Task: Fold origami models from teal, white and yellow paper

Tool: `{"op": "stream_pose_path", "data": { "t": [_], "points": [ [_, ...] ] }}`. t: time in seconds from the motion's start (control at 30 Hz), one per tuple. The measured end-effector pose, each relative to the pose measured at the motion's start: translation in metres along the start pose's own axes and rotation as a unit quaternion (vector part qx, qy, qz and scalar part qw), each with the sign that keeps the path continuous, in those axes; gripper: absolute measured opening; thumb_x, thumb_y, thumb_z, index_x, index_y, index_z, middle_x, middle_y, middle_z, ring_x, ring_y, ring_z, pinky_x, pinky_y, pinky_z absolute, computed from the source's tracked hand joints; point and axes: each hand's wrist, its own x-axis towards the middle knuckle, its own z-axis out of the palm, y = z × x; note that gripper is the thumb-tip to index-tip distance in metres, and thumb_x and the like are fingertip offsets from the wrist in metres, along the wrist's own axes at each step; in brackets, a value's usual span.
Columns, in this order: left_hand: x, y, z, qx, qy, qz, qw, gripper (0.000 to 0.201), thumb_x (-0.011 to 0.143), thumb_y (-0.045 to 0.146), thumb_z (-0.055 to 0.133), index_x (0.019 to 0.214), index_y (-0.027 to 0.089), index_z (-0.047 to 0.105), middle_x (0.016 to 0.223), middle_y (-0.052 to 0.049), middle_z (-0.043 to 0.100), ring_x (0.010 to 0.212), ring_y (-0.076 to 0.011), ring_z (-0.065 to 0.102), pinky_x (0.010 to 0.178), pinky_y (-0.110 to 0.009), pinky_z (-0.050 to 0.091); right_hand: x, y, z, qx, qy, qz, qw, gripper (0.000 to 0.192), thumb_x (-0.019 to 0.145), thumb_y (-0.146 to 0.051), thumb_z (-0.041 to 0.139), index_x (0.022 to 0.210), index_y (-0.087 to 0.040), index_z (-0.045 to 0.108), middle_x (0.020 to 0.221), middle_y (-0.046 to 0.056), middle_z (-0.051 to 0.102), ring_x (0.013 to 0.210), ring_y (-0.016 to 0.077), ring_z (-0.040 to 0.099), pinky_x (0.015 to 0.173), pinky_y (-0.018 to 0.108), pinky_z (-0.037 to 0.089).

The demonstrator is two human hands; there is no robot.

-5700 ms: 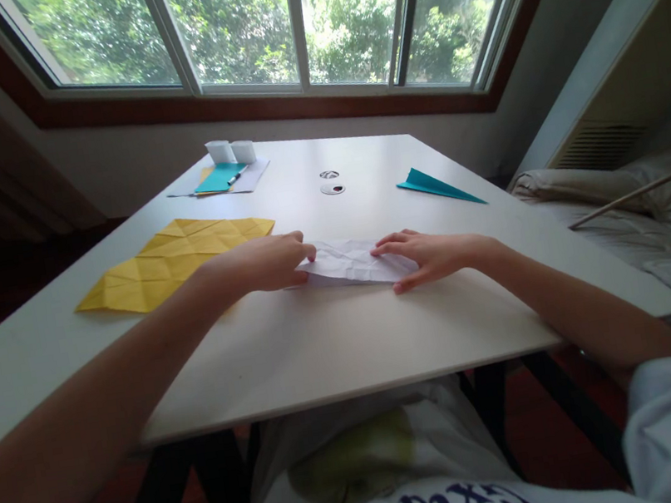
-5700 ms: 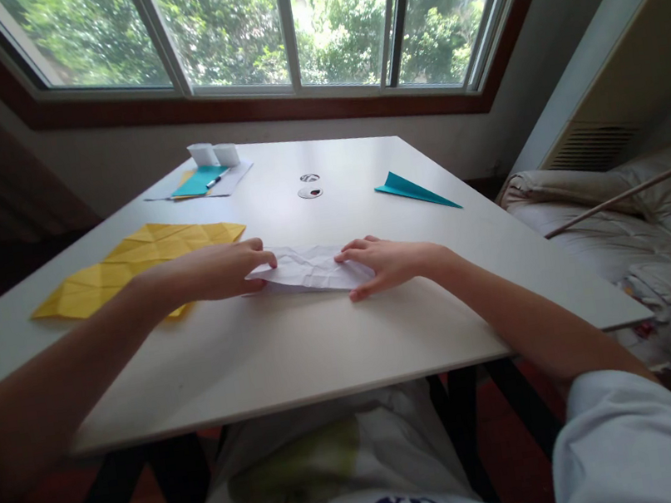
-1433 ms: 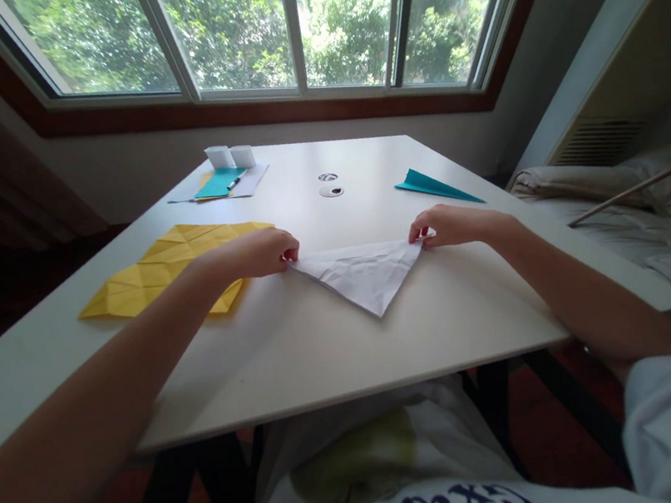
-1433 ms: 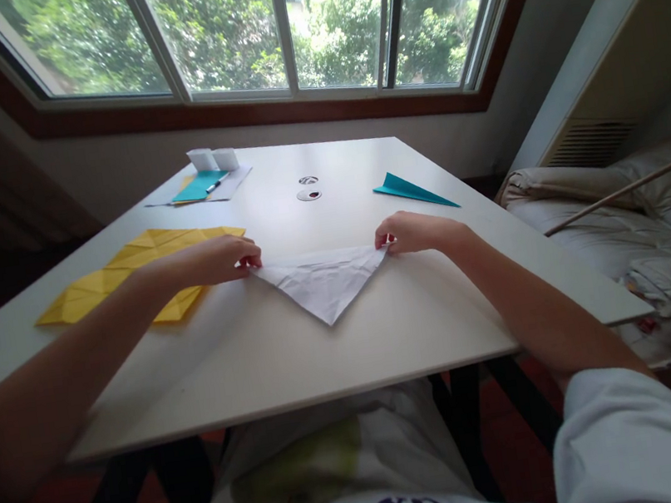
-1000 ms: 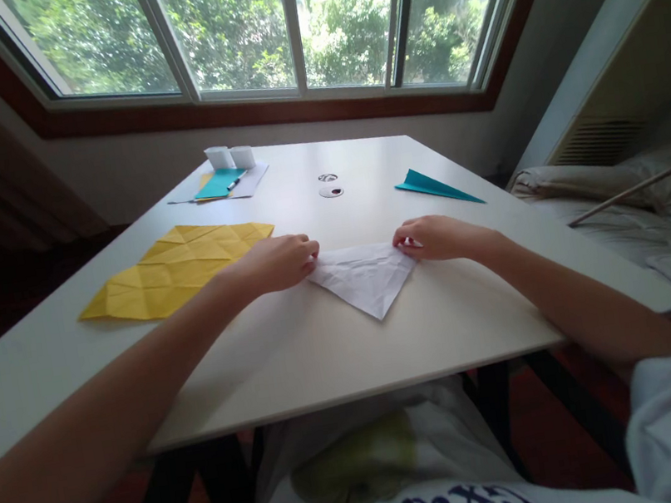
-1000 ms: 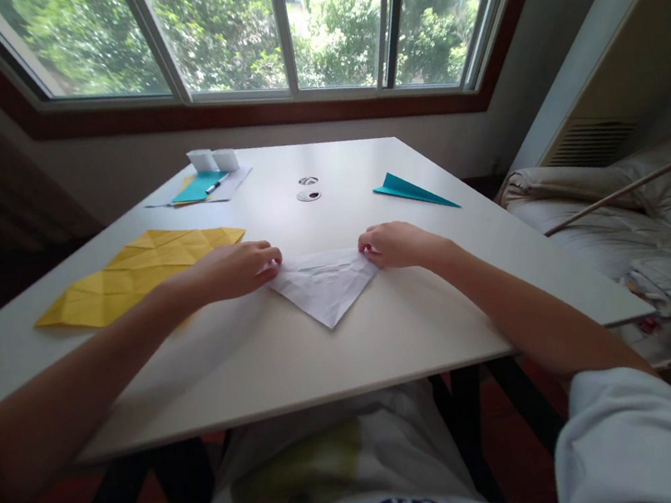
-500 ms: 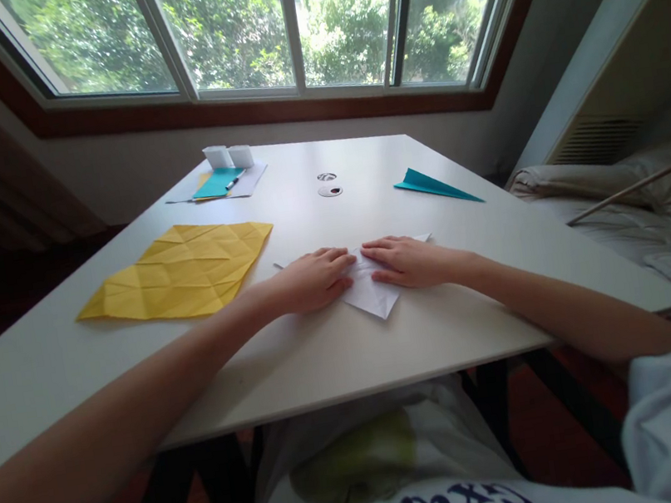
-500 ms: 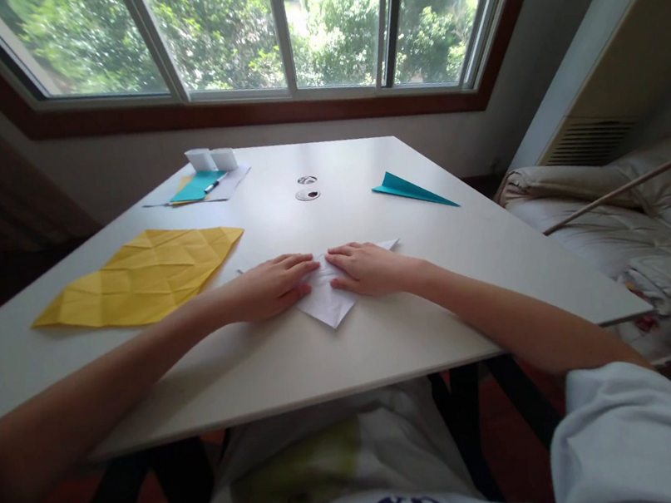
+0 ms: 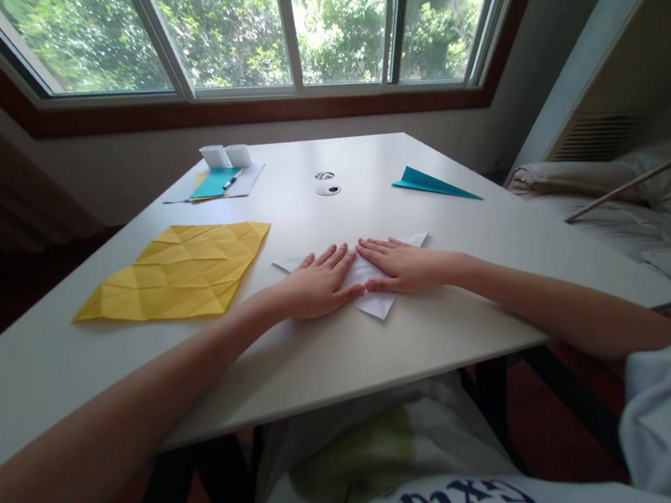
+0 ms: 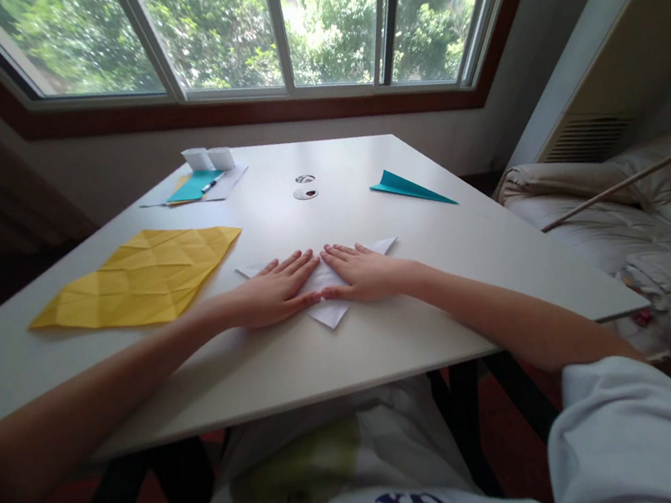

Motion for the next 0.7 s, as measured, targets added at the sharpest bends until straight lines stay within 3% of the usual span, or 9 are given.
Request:
{"op": "stream_pose_path", "data": {
  "t": [0.4, 0.7],
  "points": [
    [-0.0007, -0.0021, -0.0013, -0.004, -0.015, 0.017, 1.000, 0.099, 0.075, 0.078, 0.021, 0.146, 0.012, -0.003, 0.152, -0.013, -0.003, 0.140, -0.0253, -0.002, 0.111, -0.044, 0.007, -0.0009, 0.0053, -0.0014, 0.028, -0.027, -0.008, 0.999, 0.097, 0.077, -0.075, 0.031, 0.147, -0.012, 0.006, 0.153, 0.012, 0.005, 0.140, 0.0271, 0.005, 0.113, 0.046, 0.006],
    [-0.0001, -0.0054, 0.0008, 0.000, -0.007, 0.027, 1.000, 0.096, 0.077, 0.076, 0.023, 0.146, 0.016, -0.004, 0.152, -0.012, -0.002, 0.140, -0.0254, -0.001, 0.110, -0.044, 0.007, -0.0011, 0.0074, 0.0013, 0.030, -0.010, -0.018, 0.999, 0.095, 0.077, -0.074, 0.034, 0.147, -0.014, 0.009, 0.152, 0.013, 0.008, 0.140, 0.0282, 0.007, 0.112, 0.048, 0.008]
  ]
}}
